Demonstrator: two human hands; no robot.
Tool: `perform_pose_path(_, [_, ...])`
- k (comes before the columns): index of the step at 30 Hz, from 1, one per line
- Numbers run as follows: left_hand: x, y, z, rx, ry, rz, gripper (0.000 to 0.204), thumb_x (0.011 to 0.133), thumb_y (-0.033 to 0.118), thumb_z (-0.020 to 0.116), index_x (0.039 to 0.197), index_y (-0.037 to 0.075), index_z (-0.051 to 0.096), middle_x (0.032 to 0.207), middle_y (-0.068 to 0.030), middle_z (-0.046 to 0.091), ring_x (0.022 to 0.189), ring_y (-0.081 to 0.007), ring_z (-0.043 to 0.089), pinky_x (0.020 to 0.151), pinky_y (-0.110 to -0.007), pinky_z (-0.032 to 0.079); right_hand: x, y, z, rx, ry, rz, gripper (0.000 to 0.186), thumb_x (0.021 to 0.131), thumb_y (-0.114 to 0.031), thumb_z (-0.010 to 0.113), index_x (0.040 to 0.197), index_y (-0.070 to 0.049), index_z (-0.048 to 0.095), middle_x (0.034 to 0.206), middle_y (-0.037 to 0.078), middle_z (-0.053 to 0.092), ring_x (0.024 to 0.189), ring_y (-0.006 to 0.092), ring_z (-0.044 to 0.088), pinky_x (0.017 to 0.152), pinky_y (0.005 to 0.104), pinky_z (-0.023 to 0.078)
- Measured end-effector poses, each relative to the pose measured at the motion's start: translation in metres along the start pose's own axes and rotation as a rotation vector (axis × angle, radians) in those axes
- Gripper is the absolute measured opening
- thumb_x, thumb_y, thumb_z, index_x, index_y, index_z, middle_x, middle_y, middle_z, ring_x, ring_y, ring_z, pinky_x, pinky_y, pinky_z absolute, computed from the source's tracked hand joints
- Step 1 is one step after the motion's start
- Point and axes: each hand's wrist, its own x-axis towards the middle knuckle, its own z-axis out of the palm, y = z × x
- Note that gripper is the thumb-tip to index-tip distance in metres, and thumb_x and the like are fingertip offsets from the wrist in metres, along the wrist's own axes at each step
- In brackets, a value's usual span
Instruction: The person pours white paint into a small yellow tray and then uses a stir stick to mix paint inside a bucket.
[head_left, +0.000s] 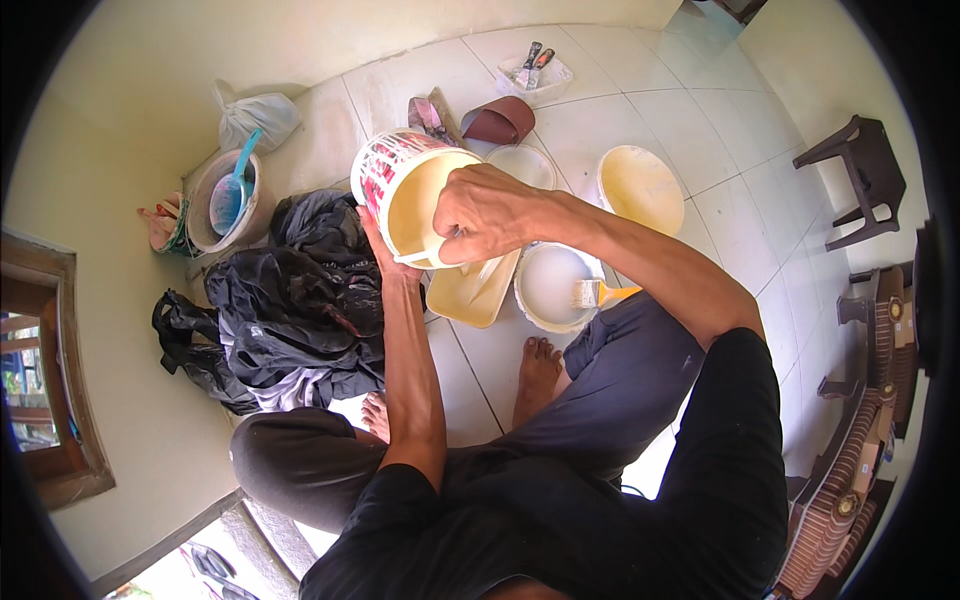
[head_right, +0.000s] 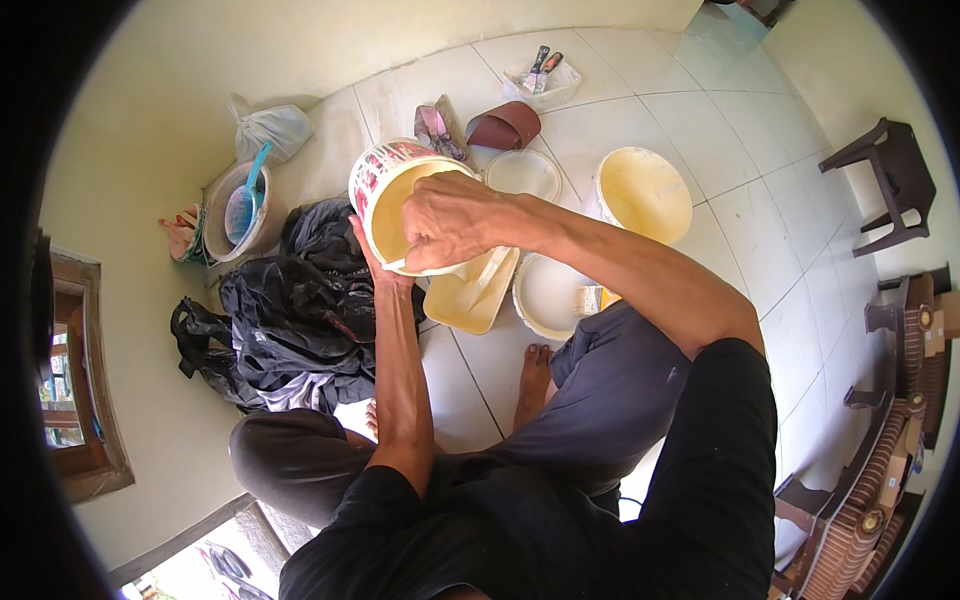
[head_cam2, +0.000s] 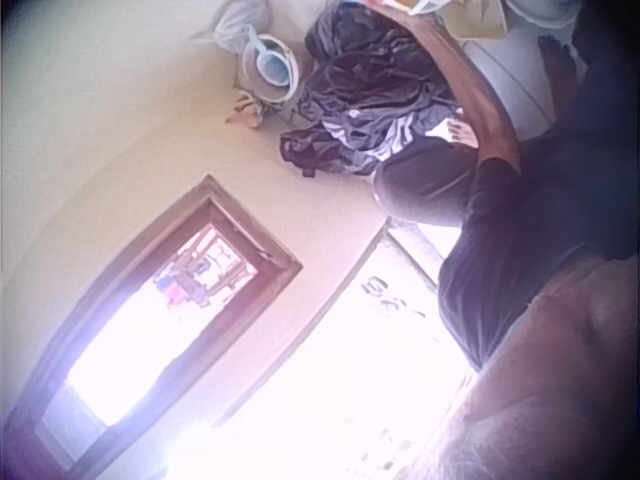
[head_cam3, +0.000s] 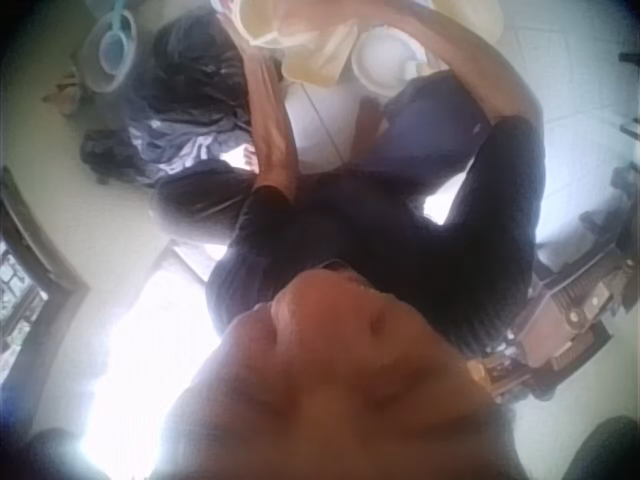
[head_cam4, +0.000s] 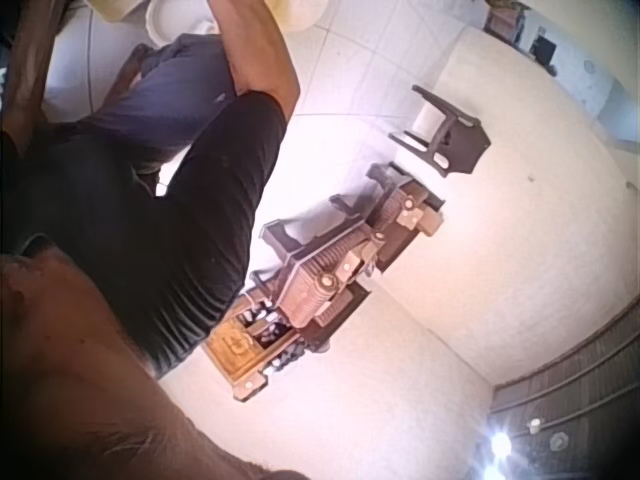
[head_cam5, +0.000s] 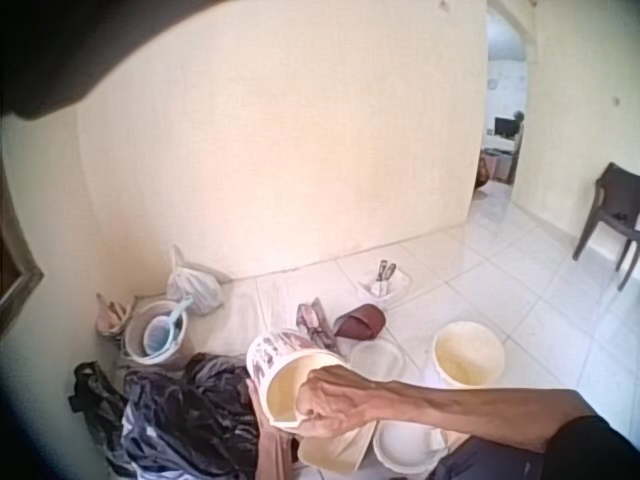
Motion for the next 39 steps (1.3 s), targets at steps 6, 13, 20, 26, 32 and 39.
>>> perform_pose_path(6, [-0.004, -0.001, 0.009, -0.023, -0.026, -0.005, 0.078, 0.095, 0.069, 0.039, 0.141, 0.007, 0.047, 0.137, -0.0114, 0.057, 0.123, -0.0295, 0.057, 0.104, -0.045, 0.046, -0.001, -0.001, 0.000, -0.005, -0.004, 0.002, 0.035, 0.064, -0.022, 0.061, 0.048, 0.003, 0.042, 0.044, 0.018, 0.033, 0.041, 0.0323, 0.032, 0.046, 0.0441, 0.030])
perform_pose_path(13, [-0.003, 0.001, 0.004, -0.008, -0.025, 0.003, 0.078, 0.095, 0.069, 0.041, 0.141, 0.007, 0.047, 0.136, -0.0112, 0.058, 0.122, -0.0292, 0.057, 0.103, -0.045, 0.047, 0.000, -0.005, -0.002, -0.019, -0.002, -0.006, 0.034, 0.063, -0.021, 0.061, 0.047, 0.003, 0.043, 0.044, 0.018, 0.034, 0.041, 0.0322, 0.033, 0.046, 0.0438, 0.030])
perform_pose_path(20, [-0.004, 0.002, 0.006, 0.002, -0.021, 0.001, 0.077, 0.095, 0.069, 0.042, 0.140, 0.007, 0.048, 0.136, -0.0108, 0.058, 0.121, -0.0285, 0.058, 0.103, -0.044, 0.048, -0.001, -0.005, -0.002, -0.023, 0.003, -0.007, 0.034, 0.063, -0.021, 0.060, 0.047, 0.003, 0.042, 0.044, 0.018, 0.033, 0.041, 0.0322, 0.032, 0.046, 0.0438, 0.030])
perform_pose_path(26, [-0.009, 0.002, 0.012, -0.003, 0.004, -0.033, 0.075, 0.096, 0.068, 0.041, 0.140, 0.007, 0.048, 0.136, -0.0102, 0.058, 0.121, -0.0280, 0.058, 0.104, -0.044, 0.046, 0.001, -0.006, -0.006, -0.022, 0.044, 0.002, 0.035, 0.064, -0.020, 0.060, 0.048, 0.003, 0.039, 0.045, 0.017, 0.031, 0.042, 0.0306, 0.030, 0.046, 0.0436, 0.029])
perform_pose_path(32, [-0.013, 0.005, 0.011, -0.022, -0.009, -0.067, 0.073, 0.096, 0.068, 0.039, 0.142, 0.012, 0.048, 0.140, -0.0071, 0.055, 0.124, -0.0274, 0.055, 0.106, -0.043, 0.044, 0.012, 0.001, 0.002, 0.016, 0.147, 0.027, 0.033, 0.064, -0.021, 0.060, 0.049, 0.003, 0.042, 0.046, 0.018, 0.032, 0.043, 0.0301, 0.030, 0.047, 0.0438, 0.029])
perform_pose_path(39, [-0.015, 0.005, 0.010, -0.056, -0.028, -0.216, 0.077, 0.093, 0.074, 0.036, 0.143, 0.016, 0.047, 0.139, -0.0054, 0.055, 0.125, -0.0272, 0.055, 0.104, -0.045, 0.046, 0.026, 0.010, 0.006, -0.039, 0.253, 0.031, 0.035, 0.063, -0.022, 0.062, 0.048, 0.002, 0.042, 0.047, 0.019, 0.033, 0.043, 0.0324, 0.031, 0.047, 0.0443, 0.030])
